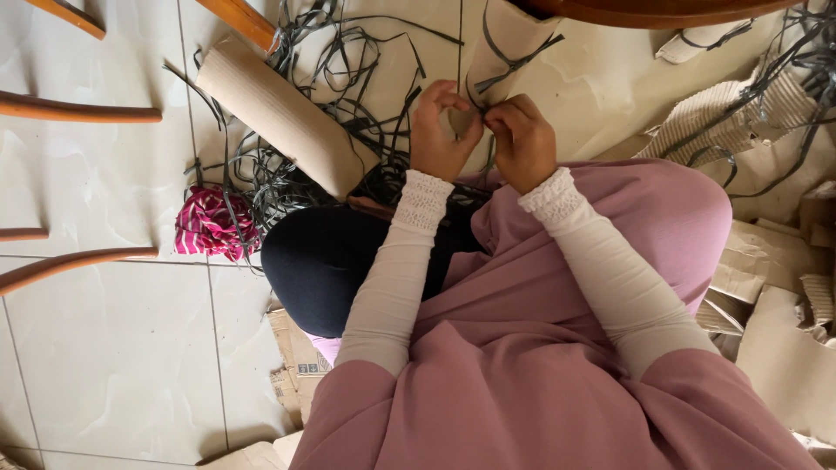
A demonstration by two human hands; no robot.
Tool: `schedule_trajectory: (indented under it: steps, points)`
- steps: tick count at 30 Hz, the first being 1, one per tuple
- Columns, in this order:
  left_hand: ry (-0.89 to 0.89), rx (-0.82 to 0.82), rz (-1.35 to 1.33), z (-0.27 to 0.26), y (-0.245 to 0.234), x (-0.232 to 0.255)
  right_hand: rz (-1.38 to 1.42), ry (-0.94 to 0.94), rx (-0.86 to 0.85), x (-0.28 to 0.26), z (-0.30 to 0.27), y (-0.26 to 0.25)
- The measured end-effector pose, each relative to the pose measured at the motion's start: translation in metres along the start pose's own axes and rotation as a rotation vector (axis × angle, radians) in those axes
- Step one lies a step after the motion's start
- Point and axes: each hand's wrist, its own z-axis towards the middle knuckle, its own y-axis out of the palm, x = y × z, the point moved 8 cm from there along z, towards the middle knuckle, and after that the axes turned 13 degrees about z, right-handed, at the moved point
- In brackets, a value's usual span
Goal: Wrapping black strips around a wooden chair leg to finish or protect it
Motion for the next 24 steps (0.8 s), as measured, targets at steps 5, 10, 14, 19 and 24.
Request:
schedule_trajectory:
  steps: [5,10,14,19,24]
  points:
    - [-0.411,-0.131,-0.198,-0.005,0.012,-0.026,0.259,0.193,0.02,0.027,-0.005,-0.002]
    - [-0.733,-0.172,-0.621,-0.024,0.039,-0.061,0.298,0.299,0.044,0.046,-0.013,-0.002]
    - [-0.841,-0.136,-0.725,-0.03,0.042,-0.063,0.284,0.35,0.042,0.054,-0.014,-0.002]
    - [-0.841,-0.114,-0.658,-0.028,0.035,-0.055,0.373,0.467,0.064,0.063,-0.016,-0.001]
    - [-0.67,-0.12,-0.276,-0.019,0.016,-0.033,0.295,0.518,0.089,0.048,-0.008,-0.011]
